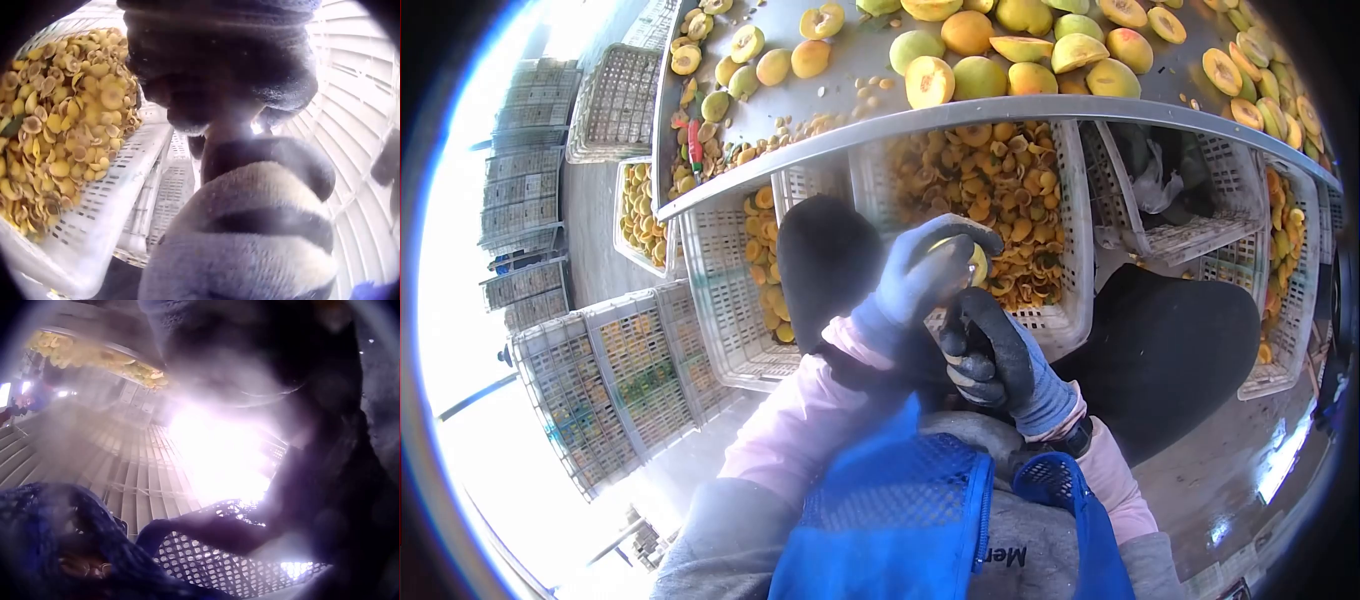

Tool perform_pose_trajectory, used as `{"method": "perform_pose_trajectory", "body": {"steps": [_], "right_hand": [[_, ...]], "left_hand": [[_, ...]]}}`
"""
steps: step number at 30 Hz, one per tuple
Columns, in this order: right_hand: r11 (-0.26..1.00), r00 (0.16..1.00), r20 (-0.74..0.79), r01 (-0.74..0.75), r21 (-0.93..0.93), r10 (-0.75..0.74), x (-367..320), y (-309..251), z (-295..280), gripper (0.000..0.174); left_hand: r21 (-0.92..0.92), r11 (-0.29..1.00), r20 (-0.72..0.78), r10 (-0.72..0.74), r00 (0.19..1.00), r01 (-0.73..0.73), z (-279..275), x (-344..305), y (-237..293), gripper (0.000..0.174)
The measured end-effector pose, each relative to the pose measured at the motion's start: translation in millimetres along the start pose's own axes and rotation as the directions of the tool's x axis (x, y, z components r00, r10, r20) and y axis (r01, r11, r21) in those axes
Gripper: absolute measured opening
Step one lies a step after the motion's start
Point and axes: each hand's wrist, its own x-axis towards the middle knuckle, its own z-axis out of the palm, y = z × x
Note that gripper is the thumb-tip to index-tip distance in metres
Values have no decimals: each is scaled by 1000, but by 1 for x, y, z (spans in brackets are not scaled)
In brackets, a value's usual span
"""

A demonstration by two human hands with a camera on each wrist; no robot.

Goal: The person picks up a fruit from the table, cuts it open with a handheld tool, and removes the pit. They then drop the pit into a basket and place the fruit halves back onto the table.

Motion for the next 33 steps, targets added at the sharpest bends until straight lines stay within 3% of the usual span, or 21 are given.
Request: {"method": "perform_pose_trajectory", "body": {"steps": [4, 7, 10, 11, 13, 14, 15, 18, 19, 21, 23, 26, 27, 28, 30, 31, 33], "right_hand": [[954, 996, 57, -78, 289, 64, 0, 0, 8, 42], [847, 960, 264, -213, 487, 89, 1, 5, 3, 42], [787, 879, 471, -346, 511, 80, 6, 11, -5, 43], [874, 934, 343, -245, 421, 97, 7, 9, -5, 44], [981, 996, 70, -69, 179, 57, 5, 5, 2, 47], [975, 984, 163, -101, 198, 69, 6, 4, -1, 45], [967, 964, 255, -135, 216, 78, 7, 3, -6, 43], [860, 854, 514, -317, 400, 76, 6, 6, -7, 42], [794, 803, 593, -396, 462, 56, 6, 7, -6, 42], [729, 796, 605, -401, 555, -23, 5, 13, -6, 45], [725, 680, 726, -450, 522, -101, 17, 20, -16, 51], [781, 736, 625, -220, 585, -261, 2, 8, -5, 49], [894, 515, 822, -209, 396, -243, 8, -9, -1, 50], [886, 573, 772, -163, 434, -273, 9, -9, -10, 53], [769, 835, 526, -229, 597, -159, 14, -3, -25, 57], [783, 767, 633, -331, 526, -100, 28, -1, -37, 58], [854, 834, 548, -234, 465, -70, 28, 4, -40, 58]], "left_hand": [[-121, 993, 66, -10, 998, 18, -6, 0, -8, 41], [-187, 982, 9, 29, 1000, -26, 2, -1, -13, 37], [-169, 986, -39, -2, 999, -5, 3, -3, -9, 33], [-148, 989, -46, -20, 999, 13, 2, -3, -5, 32], [32, 995, 34, 90, 995, -91, -8, 2, 2, 30], [122, 981, 82, 140, 987, -150, -13, 9, 5, 29], [245, 916, 135, 293, 947, -318, -15, 15, 4, 26], [244, 933, 127, 240, 962, -265, -10, 15, 7, 28], [138, 968, 86, 199, 976, -210, -7, 13, 5, 29], [-83, 992, 17, 100, 995, -98, 7, 5, -4, 33], [-216, 950, -63, 215, 975, -224, 23, 0, -13, 38], [-196, 917, -356, 263, 897, -347, 38, -4, -41, 27], [-111, 942, -340, 262, 903, -316, 33, -8, -45, 33], [-26, 960, -316, 258, 913, -280, 24, -12, -47, 40], [-40, 950, -330, 280, 901, -310, 10, -15, -46, 38], [-23, 943, -366, 300, 881, -331, 10, -16, -34, 33], [-366, 925, -379, -51, 924, -99, -1, -23, -15, 38]]}}
